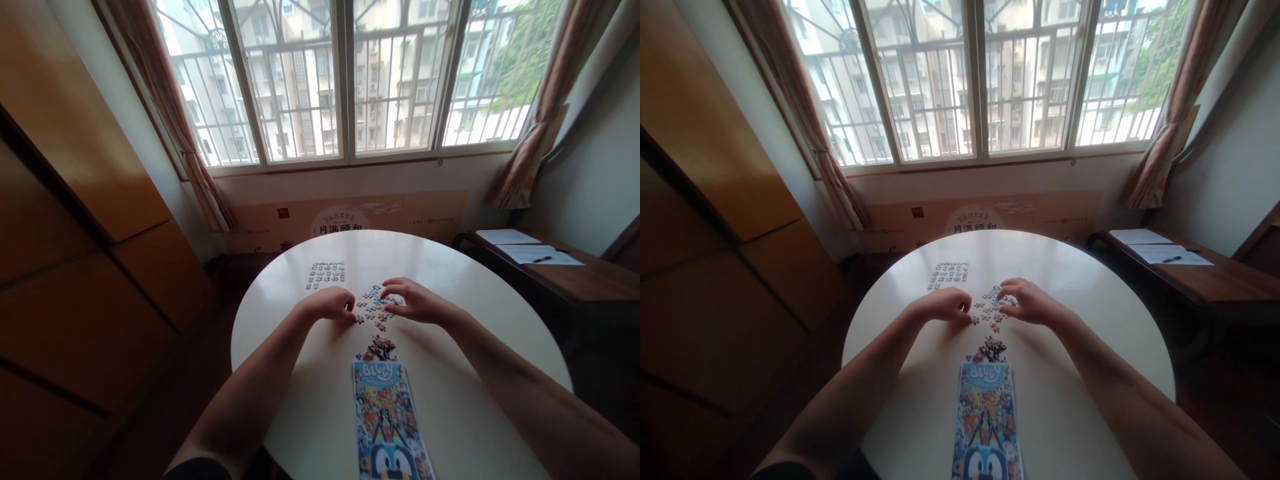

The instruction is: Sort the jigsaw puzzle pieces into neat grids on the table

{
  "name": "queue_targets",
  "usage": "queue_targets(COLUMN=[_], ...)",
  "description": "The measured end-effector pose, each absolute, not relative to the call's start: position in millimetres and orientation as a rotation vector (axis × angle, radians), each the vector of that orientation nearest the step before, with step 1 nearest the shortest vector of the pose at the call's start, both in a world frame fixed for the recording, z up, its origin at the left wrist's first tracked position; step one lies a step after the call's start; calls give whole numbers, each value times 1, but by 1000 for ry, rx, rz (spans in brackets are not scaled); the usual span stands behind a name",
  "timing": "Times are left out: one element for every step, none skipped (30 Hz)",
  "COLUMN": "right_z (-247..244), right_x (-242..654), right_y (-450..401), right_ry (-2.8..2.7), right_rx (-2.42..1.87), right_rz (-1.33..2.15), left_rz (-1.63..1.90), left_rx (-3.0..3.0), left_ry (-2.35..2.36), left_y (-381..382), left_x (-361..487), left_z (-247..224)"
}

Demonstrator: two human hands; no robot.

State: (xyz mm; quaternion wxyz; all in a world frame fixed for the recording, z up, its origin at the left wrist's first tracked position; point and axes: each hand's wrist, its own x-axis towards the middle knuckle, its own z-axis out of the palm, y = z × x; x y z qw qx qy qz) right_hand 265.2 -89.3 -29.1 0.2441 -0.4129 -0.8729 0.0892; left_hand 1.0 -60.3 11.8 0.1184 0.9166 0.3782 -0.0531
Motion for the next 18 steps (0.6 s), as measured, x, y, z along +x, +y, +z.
queue_targets(right_z=[-30,-31,-32,-33,-35,-36,-37,-37,-38,-38,-38,-38,-38,-38,-38,-37,-37,-36], right_x=[262,260,257,254,252,250,248,247,246,245,244,244,244,244,245,245,245,246], right_y=[-90,-91,-92,-92,-92,-93,-93,-93,-93,-93,-93,-93,-93,-92,-92,-92,-92,-92], right_ry=[-2418,-2453,-2485,-2510,-2526,-2535,-2537,-2537,-2540,-2544,-2549,-2550,-2548,-2542,-2533,-2519,-2504,-2488], right_rx=[-1110,-1085,-1058,-1036,-1022,-1017,-1016,-1017,-1015,-1011,-1007,-1008,-1014,-1024,-1039,-1053,-1064,-1068], right_rz=[245,247,248,246,243,239,236,234,232,230,225,217,208,198,189,180,172,165], left_rz=[-155,-153,-151,-151,-152,-157,-164,-174,-183,-191,-198,-203,-204,-204,-202,-199,-196,-194], left_rx=[2683,2684,2687,2689,2690,2691,2692,2693,2695,2698,2702,2706,2708,2710,2710,2710,2708,2704], left_ry=[1121,1138,1149,1155,1160,1165,1170,1178,1188,1196,1200,1201,1202,1201,1199,1199,1196,1192], left_y=[-60,-60,-60,-61,-61,-61,-62,-63,-64,-65,-65,-66,-67,-67,-67,-67,-66,-66], left_x=[2,2,2,3,3,4,4,5,6,7,8,9,9,10,10,9,9,8], left_z=[11,11,10,10,10,10,10,11,11,11,12,12,12,12,12,11,11,11])
